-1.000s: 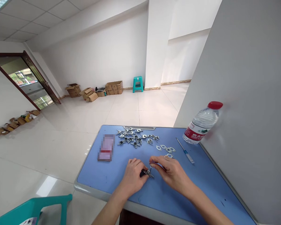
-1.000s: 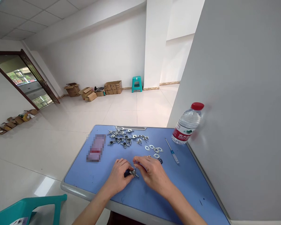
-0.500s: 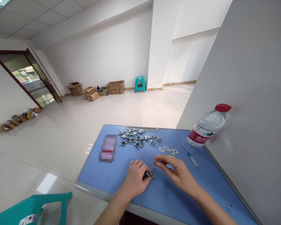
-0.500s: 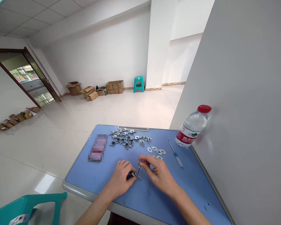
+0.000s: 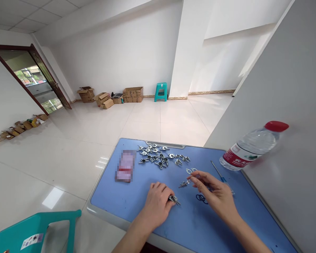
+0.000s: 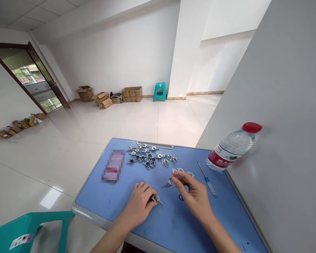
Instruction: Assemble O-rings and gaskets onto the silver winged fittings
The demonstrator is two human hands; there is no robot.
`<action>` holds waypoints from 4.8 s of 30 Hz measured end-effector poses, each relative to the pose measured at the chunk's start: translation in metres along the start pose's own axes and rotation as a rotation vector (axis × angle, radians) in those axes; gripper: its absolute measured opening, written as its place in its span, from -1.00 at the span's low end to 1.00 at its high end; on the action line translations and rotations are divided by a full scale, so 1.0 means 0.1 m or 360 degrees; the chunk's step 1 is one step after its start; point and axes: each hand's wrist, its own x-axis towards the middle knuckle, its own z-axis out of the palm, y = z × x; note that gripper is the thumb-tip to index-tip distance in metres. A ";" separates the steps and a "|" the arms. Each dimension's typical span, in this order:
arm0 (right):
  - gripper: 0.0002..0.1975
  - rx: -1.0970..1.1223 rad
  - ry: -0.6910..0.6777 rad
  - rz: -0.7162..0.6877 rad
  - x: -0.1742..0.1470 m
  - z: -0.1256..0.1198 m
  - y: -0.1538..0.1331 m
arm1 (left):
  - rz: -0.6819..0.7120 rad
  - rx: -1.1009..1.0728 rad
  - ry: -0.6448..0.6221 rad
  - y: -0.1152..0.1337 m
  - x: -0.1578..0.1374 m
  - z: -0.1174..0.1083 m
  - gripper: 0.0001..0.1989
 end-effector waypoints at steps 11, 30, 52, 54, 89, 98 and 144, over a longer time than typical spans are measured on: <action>-0.65 -0.0055 0.0004 -0.0015 0.05 -0.02 0.00 | -0.0174 -0.0170 0.0071 0.01 0.13 -0.16 -0.83; -0.75 0.0000 0.0094 -0.0172 0.03 -0.11 -0.05 | -0.0365 -0.0036 0.0296 -0.37 0.79 -0.45 -0.89; -0.80 0.0024 0.0110 -0.0207 0.03 -0.11 -0.03 | -0.0352 0.0220 0.0286 -0.20 0.82 -0.52 -0.93; -0.81 0.0024 0.0115 -0.0221 0.03 -0.11 -0.04 | -0.0396 0.0473 0.0373 -0.30 0.90 -0.57 -0.95; -0.78 -0.0032 0.0141 -0.0201 0.04 -0.12 -0.06 | -0.0388 0.0111 0.0362 -0.44 0.50 -0.53 -0.79; -0.75 -0.0037 0.0137 -0.0171 0.06 -0.12 -0.03 | -0.0325 0.0462 0.0235 -0.39 0.51 -0.41 -0.90; -0.85 -0.0569 -0.0224 0.0299 0.25 -0.53 0.14 | 0.0057 0.0132 0.0131 0.08 -0.03 0.09 -0.74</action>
